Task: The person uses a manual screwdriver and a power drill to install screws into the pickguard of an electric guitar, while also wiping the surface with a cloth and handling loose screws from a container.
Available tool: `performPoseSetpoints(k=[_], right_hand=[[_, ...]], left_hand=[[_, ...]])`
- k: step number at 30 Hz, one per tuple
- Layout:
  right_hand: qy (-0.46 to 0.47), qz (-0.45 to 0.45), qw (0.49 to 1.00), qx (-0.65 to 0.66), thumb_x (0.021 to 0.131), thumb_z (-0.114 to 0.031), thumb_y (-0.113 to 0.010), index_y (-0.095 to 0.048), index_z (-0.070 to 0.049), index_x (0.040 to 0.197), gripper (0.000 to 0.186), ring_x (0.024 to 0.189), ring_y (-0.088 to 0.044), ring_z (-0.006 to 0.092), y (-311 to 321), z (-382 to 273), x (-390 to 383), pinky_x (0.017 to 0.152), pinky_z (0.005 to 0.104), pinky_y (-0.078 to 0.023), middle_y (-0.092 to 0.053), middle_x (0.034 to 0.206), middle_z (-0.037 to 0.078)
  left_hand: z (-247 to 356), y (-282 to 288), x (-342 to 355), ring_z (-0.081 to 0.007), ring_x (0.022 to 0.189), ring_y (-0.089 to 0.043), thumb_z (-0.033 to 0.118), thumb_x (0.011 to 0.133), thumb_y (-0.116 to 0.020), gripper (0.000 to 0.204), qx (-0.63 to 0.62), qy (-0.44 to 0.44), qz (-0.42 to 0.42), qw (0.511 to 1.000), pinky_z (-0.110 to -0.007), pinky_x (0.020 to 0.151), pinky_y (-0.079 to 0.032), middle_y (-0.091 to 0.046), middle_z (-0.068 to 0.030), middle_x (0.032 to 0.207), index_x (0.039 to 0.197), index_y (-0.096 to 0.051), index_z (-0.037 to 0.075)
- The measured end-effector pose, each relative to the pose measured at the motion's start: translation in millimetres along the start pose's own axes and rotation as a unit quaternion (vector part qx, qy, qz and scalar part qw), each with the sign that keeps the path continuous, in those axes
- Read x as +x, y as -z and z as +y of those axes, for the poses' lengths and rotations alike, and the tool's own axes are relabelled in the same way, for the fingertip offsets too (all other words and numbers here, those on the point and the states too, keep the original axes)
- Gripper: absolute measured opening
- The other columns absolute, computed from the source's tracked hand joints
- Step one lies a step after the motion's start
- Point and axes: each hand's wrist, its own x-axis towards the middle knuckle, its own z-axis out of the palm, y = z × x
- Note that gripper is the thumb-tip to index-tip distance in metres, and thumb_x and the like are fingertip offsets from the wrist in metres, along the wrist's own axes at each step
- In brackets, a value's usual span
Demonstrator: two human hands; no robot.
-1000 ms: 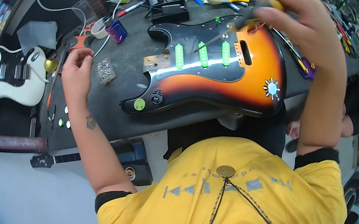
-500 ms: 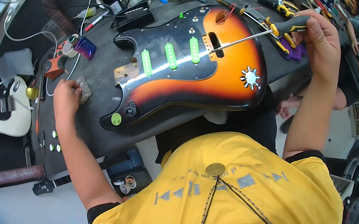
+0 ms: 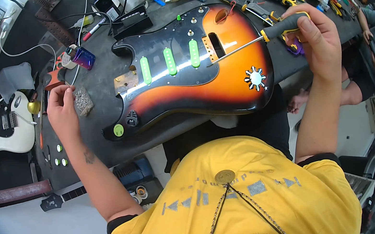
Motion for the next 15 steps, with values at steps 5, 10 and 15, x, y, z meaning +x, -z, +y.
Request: performPoseSetpoints(k=[5, 10, 15], right_hand=[[0.022, 0.061, 0.996, 0.066, 0.106, -0.030, -0.063, -0.069, 0.002, 0.115, 0.034, 0.084, -0.068, 0.0136, -39, -10, 10, 0.075, 0.0259, -0.055, -0.071, 0.099, 0.008], [0.067, 0.025, 0.995, 0.065, 0.108, -0.029, -0.057, -0.062, 0.007, 0.124, 0.040, 0.088, -0.067, 0.0140, -67, -27, 15, 0.078, 0.0270, -0.055, -0.067, 0.104, 0.011], [0.111, -0.004, 0.993, 0.031, 0.107, -0.026, -0.059, -0.064, 0.007, 0.122, 0.037, 0.087, -0.063, 0.0120, -68, -27, 17, 0.078, 0.0261, -0.054, -0.068, 0.105, 0.012]], left_hand=[[116, -55, -76, -0.0086, 0.075, -0.066, 0.001, 0.098, -0.066, 0.004, -0.246, -0.037, -0.182, 0.951, -0.023, 0.069, -0.052, -0.074, -0.0039, 0.091, 0.102, -0.065, 0.001], [133, -75, -95, -0.0089, 0.078, -0.070, 0.004, 0.100, -0.067, 0.008, -0.317, -0.086, -0.275, 0.904, -0.024, 0.072, -0.055, -0.075, -0.0051, 0.088, 0.106, -0.066, -0.001], [133, -74, -95, -0.0131, 0.087, -0.069, 0.002, 0.105, -0.059, 0.012, -0.299, -0.122, -0.332, 0.886, -0.027, 0.080, -0.056, -0.073, -0.0092, 0.099, 0.113, -0.063, -0.005]])
